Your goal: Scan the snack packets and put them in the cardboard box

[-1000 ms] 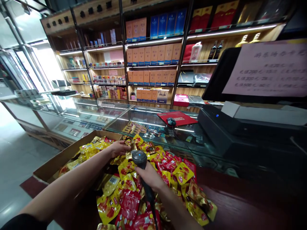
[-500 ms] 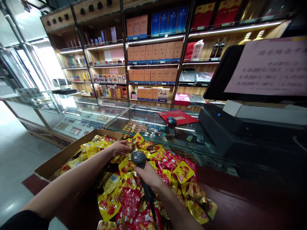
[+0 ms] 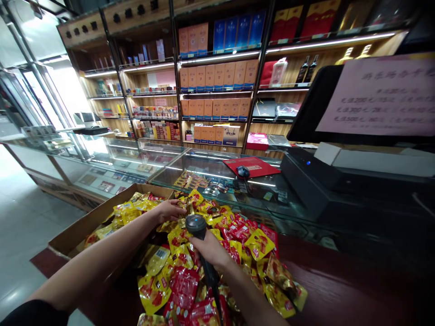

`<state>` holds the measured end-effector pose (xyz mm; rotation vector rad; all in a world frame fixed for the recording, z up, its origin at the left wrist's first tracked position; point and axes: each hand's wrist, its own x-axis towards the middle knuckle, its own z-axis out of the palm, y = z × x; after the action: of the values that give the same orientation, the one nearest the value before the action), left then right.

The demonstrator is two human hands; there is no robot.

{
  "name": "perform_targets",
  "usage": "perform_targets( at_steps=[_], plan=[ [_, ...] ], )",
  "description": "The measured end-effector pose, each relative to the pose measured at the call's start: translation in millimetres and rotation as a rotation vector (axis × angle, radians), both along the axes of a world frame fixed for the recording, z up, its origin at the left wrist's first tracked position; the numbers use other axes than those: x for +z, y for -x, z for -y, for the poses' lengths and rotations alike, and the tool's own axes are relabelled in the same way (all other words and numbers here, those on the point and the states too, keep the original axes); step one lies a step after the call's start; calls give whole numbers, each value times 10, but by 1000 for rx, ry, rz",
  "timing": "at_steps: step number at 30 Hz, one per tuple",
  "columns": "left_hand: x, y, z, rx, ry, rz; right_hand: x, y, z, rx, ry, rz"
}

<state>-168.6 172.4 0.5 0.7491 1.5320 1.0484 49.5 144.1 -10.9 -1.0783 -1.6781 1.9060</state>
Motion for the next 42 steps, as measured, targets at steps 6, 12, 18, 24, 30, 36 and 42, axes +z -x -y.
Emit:
perform_targets(
  at_steps=[6, 12, 18, 24, 30, 36, 42],
  plan=[
    [15, -4, 5, -15, 1, 6, 2, -12, 7, 1, 13, -8],
    [-16, 2, 18, -27, 4, 0, 56, -21, -7, -103, 4, -75],
    [32, -109, 136, -86, 62, 73, 114, -80, -90, -254, 101, -271],
    [179, -188, 340, -151, 120, 171, 156, -116, -87, -252, 425, -376],
    [365, 62, 548, -104, 125, 283, 277, 123, -55, -192, 480, -487],
    [597, 624, 800, 51, 29, 290, 545, 792, -26, -90, 410, -510],
    [797, 1246, 1061, 251, -6, 182, 735, 1543, 43, 36, 375, -359]
  ],
)
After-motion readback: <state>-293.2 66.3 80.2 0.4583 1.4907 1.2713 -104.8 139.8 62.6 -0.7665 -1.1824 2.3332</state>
